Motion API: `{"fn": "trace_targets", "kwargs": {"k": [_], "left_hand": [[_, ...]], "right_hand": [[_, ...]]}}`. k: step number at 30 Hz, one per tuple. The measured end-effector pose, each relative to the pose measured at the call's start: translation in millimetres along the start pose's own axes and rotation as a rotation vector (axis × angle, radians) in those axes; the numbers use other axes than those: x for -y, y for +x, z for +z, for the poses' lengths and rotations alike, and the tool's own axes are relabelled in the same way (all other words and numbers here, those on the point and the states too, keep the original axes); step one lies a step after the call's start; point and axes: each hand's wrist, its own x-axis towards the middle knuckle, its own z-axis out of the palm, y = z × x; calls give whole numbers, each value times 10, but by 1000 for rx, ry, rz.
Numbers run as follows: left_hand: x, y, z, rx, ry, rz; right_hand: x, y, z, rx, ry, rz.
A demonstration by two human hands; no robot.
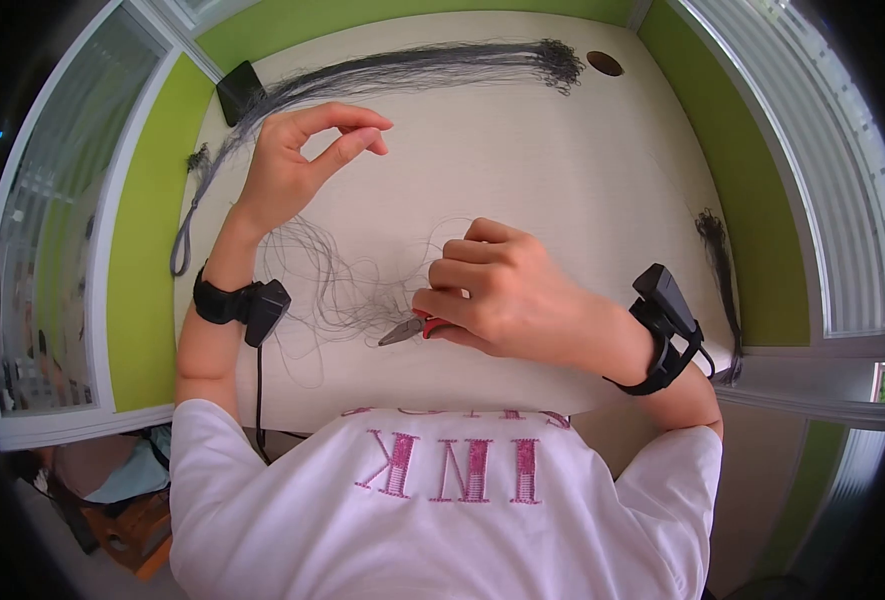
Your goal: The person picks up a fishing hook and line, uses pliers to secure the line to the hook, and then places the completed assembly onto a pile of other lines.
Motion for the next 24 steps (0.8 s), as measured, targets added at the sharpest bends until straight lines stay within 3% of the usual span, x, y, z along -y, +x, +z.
{"fn": "trace_targets", "kwargs": {"k": [1, 3, 4, 5, 6, 10, 16, 24], "left_hand": [[-9, 1, 20, -45, -112, -80], [-28, 5, 82, -94, -220, -137], [-32, 2, 131, -137, -385, -246], [-48, -1, 186, -173, -551, -355], [-80, -17, 256, -118, -639, -385], [-435, -63, 459, -4, -881, -447], [-513, -131, 493, -42, -949, -543], [-423, -164, 490, -156, -878, -499]], "right_hand": [[-33, 14, -74, -1, -12, -11], [-91, 30, -232, -239, -11, 183], [-120, 24, -271, -246, -29, 174], [-144, -1, -280, -366, 58, 312], [-160, -27, -287, -486, 151, 452], [-168, -109, -273, -523, 305, 610], [-175, -122, -88, -554, 288, 572], [-198, -134, -10, -575, 127, 553]]}}
